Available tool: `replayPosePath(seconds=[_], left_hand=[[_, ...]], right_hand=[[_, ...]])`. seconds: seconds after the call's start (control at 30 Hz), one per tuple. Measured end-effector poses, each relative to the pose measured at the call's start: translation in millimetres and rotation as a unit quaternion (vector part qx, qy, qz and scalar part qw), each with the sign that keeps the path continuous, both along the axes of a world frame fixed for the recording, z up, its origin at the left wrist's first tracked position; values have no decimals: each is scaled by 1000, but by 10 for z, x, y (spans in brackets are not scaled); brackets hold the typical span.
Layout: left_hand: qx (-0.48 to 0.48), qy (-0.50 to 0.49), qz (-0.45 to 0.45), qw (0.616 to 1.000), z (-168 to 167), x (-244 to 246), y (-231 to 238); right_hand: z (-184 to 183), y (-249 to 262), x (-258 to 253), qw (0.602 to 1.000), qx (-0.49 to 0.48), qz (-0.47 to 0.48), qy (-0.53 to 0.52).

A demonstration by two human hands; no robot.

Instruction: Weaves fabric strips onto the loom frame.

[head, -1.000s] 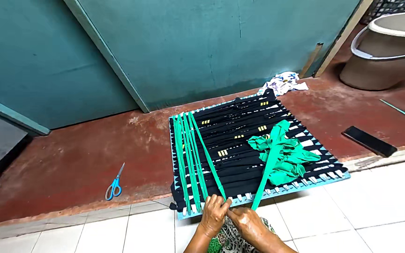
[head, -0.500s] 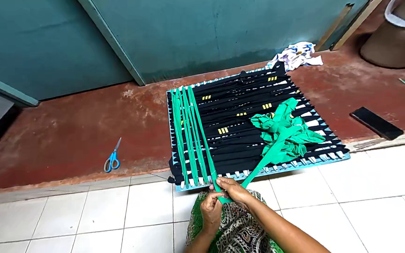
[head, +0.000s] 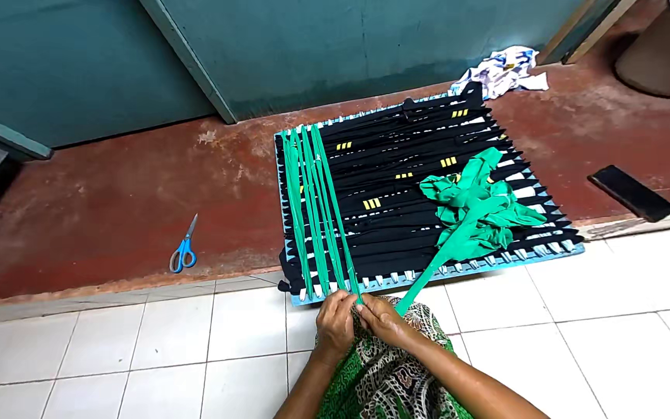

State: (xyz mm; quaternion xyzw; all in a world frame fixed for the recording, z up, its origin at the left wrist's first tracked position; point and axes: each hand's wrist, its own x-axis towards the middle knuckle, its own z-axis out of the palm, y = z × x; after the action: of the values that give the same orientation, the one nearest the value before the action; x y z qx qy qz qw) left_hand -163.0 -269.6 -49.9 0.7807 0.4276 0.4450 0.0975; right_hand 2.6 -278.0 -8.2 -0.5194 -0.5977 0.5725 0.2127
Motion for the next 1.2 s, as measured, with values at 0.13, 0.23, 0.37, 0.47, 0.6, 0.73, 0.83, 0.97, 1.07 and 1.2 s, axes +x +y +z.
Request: replayPosePath(seconds=[0.13,0.23,0.37,0.47,0.6,0.73,0.83,0.97,1.07,1.2], left_hand=[[62,61,-32,996,-108,-15,99],[79,85,-41,992,-140,11,102],[85,91,-48,991,-214,-3,110],[76,95,-43,992,-274,-30,124],[58,118,-38,991,-286,22,97],[38,141,-19,989,-248,106,70],[36,148,-8,988,-292,120,18],[18,155,-3,988,-381,115,-62],[25,158,3,987,-423,112,-77],[37,165,1,986,-443,96,-87]], right_hand=[[-22,-76,25,997,53,36,-53],[46,-103,48,990,53,65,-112],[125,-55,49,977,25,110,-181],[197,0,100,967,12,141,-210],[283,139,239,962,12,142,-232],[394,327,302,953,48,135,-266],[423,485,269,944,56,143,-293],[386,643,192,934,51,152,-321],[341,702,143,931,44,138,-335],[296,786,143,934,40,92,-344]])
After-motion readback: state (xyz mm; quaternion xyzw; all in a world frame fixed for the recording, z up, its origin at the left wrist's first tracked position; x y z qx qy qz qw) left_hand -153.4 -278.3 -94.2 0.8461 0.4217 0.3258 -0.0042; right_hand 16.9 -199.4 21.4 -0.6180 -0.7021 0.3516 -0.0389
